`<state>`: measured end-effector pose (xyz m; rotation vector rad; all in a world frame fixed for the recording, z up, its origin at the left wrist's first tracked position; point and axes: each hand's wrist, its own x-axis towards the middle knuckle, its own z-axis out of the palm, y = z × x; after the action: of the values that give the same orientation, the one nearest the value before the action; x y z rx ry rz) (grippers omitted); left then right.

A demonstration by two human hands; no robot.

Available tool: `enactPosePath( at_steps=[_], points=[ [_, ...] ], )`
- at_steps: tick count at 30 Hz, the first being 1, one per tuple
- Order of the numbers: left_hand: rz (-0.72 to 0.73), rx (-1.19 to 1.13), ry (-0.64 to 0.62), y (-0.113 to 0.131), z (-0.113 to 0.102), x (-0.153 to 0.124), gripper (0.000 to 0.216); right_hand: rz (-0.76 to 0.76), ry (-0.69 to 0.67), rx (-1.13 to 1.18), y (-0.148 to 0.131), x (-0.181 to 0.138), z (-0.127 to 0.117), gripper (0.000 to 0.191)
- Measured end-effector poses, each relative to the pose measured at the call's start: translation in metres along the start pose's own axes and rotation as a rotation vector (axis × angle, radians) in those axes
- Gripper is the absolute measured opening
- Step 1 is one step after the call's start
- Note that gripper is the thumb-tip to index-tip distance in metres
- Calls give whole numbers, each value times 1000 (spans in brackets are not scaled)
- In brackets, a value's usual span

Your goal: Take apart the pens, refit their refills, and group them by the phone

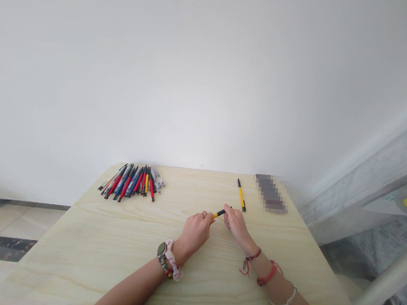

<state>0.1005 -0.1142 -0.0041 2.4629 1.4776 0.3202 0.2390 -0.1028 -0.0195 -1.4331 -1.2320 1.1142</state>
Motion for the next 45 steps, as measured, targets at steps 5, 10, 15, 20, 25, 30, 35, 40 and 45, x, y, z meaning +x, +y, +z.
enactPosePath(
  at_steps=[5,10,15,20,25,30,35,40,45],
  points=[
    [-48,-392,-79,-7,-3,1,25,-65,53,-168,0,-6,3,44],
    [-143,-995,-338,-19,-9,0,30,-174,98,-209,-3,-18,11,44],
    [-79,-1427,-610,-26,-20,-1,36,-342,-102,-156,-17,-19,-2,42],
    [-54,-1365,-556,-31,-22,3,37,-265,-421,-79,-24,-5,-22,35],
    [-49,-1213,-512,-38,-21,6,35,-176,-332,-188,-19,1,-26,32],
    [-30,-1151,-521,-42,-18,7,35,-114,-429,-67,-15,2,-28,26],
    [-54,-1091,-534,-42,-14,8,35,-134,-364,-116,-16,2,-27,18],
    [-46,-1071,-519,-43,-13,8,35,-107,-359,-135,-15,0,-25,20],
    [-67,-1087,-529,-44,-10,9,35,-174,-369,-134,-12,2,-25,19]
  ],
)
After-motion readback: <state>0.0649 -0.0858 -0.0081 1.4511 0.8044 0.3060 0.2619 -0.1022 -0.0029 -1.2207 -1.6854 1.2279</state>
